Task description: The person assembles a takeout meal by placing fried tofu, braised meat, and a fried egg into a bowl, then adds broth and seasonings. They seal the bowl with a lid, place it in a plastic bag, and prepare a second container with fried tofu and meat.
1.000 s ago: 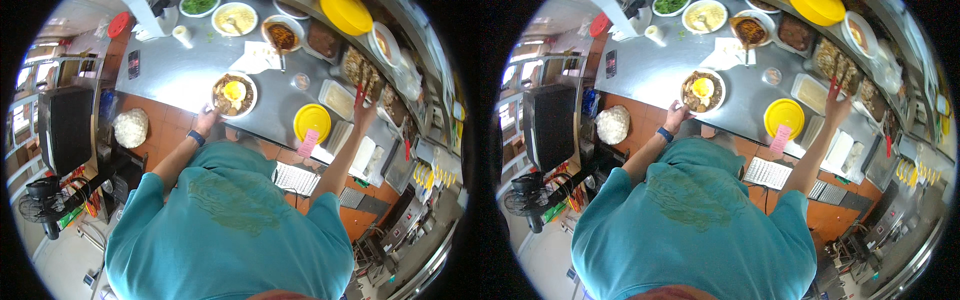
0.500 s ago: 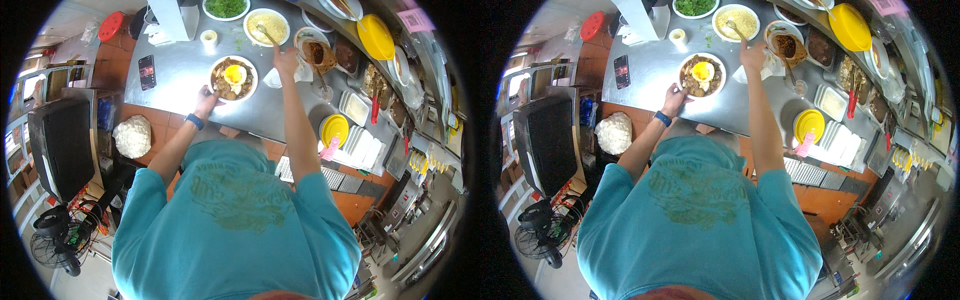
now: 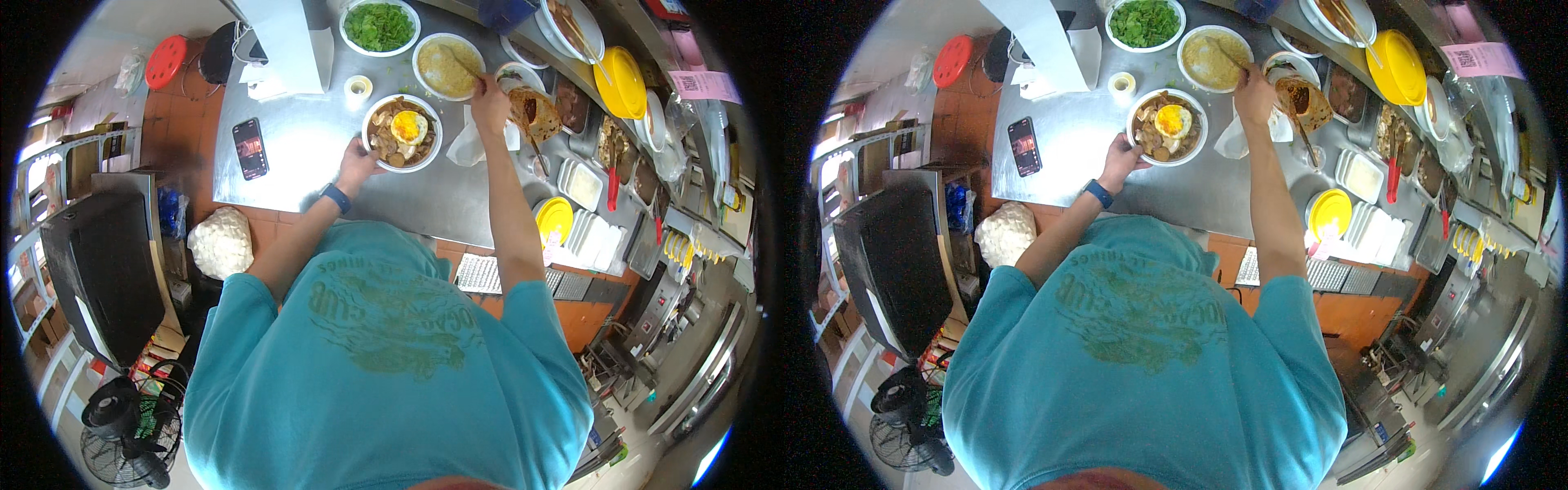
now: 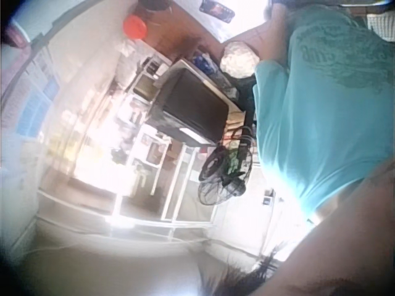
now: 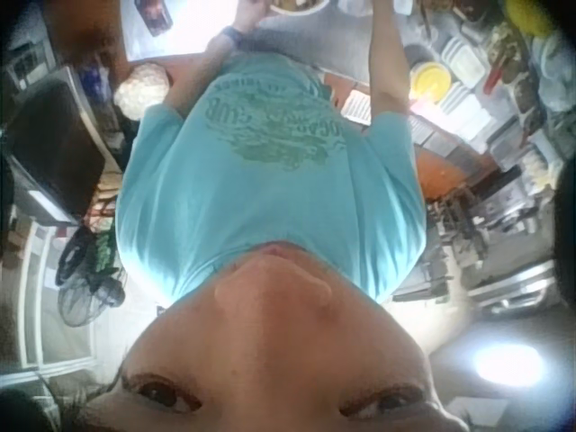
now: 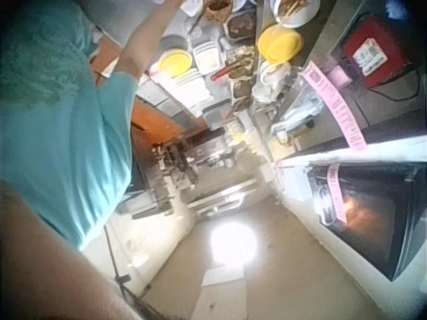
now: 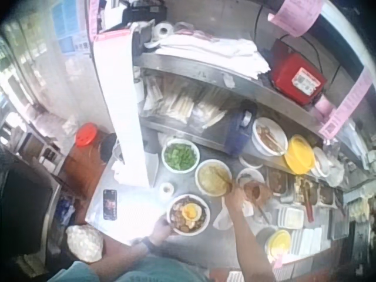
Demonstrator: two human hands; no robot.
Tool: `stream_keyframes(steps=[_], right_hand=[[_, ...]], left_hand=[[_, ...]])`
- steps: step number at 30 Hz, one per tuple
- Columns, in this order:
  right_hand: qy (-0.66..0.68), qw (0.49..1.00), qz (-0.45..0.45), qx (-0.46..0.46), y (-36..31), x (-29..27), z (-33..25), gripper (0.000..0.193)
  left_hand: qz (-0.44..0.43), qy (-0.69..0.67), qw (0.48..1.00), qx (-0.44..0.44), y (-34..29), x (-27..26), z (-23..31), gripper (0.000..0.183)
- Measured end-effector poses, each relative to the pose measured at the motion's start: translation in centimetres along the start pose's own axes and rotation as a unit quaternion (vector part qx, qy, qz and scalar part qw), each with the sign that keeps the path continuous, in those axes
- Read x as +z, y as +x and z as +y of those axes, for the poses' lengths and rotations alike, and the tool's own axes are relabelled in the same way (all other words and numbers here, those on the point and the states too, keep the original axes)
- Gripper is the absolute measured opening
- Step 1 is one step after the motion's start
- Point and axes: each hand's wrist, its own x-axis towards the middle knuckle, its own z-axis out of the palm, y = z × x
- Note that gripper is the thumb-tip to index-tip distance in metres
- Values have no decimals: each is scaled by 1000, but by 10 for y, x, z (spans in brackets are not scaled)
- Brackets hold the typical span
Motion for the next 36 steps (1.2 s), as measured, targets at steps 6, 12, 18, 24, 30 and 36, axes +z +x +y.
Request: stream_keyframes(steps=[6, 12, 18, 24, 30, 36], right_hand=[[3, 990, -135, -42, -17, 0, -3, 21], [158, 951, -208, 164, -39, -6, 3, 21], [433, 773, -233, 400, -43, -1, 16, 25], [495, 715, -227, 439, -55, -29, 7, 29], [311, 897, -221, 225, -91, -87, -43, 24], [56, 992, -95, -56, -99, -103, -66, 18]], left_hand=[[-13, 19, 1000, -18, 14, 6, 9, 20], [-17, 13, 1000, -16, 18, 11, 19, 21], [-20, 7, 999, -27, 15, 11, 19, 21], [-34, 7, 999, -6, 18, 5, 17, 22], [-51, -26, 998, -13, 16, -3, 14, 20], [-57, -11, 998, -1, 15, -3, 14, 17]])
